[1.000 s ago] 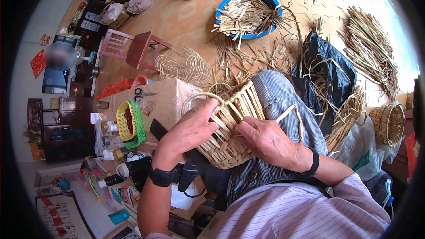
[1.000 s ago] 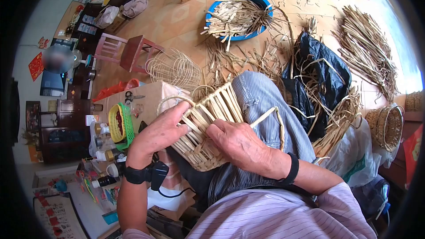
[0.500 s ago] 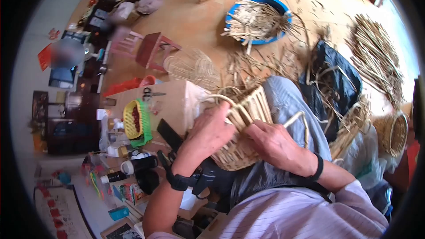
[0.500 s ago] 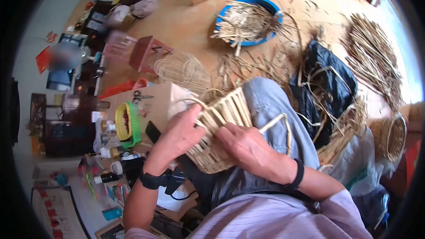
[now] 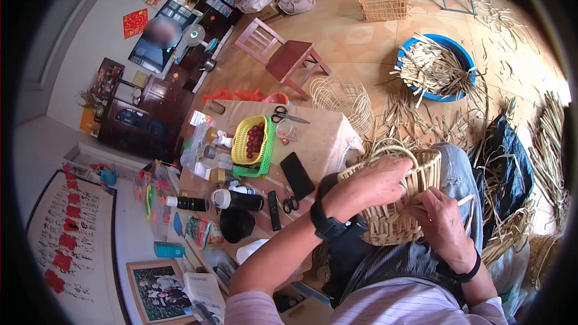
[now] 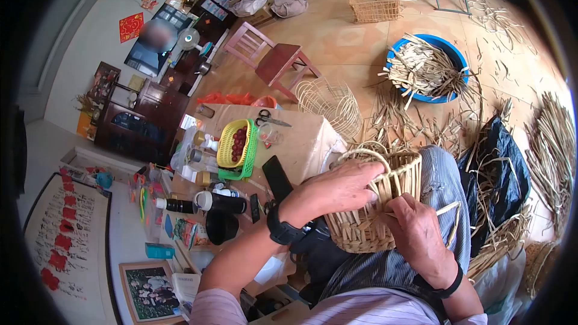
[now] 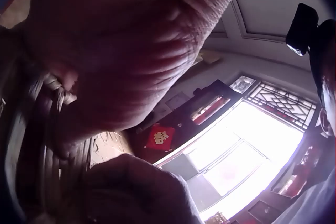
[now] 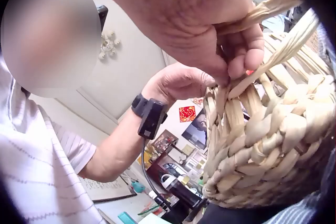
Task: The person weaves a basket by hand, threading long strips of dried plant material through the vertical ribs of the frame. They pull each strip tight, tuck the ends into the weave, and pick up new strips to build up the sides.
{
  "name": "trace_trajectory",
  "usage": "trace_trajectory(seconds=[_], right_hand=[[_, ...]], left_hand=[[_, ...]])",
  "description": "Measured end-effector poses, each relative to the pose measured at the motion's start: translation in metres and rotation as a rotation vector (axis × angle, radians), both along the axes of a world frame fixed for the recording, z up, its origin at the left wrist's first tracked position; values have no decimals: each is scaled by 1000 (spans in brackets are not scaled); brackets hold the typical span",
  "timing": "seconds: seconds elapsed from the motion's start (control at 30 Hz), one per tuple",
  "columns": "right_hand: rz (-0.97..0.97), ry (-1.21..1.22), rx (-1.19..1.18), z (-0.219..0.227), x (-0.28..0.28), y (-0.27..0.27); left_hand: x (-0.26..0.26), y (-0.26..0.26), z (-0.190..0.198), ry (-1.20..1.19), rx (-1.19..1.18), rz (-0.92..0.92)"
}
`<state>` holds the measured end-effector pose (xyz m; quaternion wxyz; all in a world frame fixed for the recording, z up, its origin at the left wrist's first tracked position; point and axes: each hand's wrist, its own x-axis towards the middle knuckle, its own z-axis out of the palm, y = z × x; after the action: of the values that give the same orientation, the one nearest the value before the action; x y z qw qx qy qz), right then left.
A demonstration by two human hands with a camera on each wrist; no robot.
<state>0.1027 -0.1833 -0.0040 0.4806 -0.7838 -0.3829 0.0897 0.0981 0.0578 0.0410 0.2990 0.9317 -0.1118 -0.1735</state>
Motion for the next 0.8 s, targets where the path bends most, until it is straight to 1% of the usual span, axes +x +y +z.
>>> trace_trajectory(seconds=[0.07, 0.13, 0.23, 0.3, 0.37, 0.4, 0.47, 0.6, 0.67, 0.7, 0.8], right_hand=[[-18, 5, 12, 5, -2, 4], [-15, 36, 17, 14, -2, 5], [-34, 79, -17, 18, -4, 6], [-67, 74, -11, 16, -6, 12], [-102, 57, 16, 11, -8, 20], [-105, 73, 32, 11, -8, 22], [-111, 97, 53, 8, -8, 23], [-155, 108, 56, 7, -12, 27], [-187, 123, 68, 5, -13, 30], [-202, 131, 74, 3, -14, 31], [-243, 207, 72, -5, -13, 32]], left_hand=[[-1, -9, 3, 23, 8, 44], [-1, -16, -5, 32, -16, 77], [1, -18, -14, -67, -99, 117], [6, -14, -14, 36, -72, 125], [10, -12, -21, 132, -131, 238], [8, -9, -23, 97, -157, 236], [7, -7, -27, 107, -141, 240], [12, -7, -20, 148, -113, 254], [11, -5, -29, 113, -132, 255], [10, -5, -27, 96, -141, 256], [10, -4, -21, 136, -68, 209]])
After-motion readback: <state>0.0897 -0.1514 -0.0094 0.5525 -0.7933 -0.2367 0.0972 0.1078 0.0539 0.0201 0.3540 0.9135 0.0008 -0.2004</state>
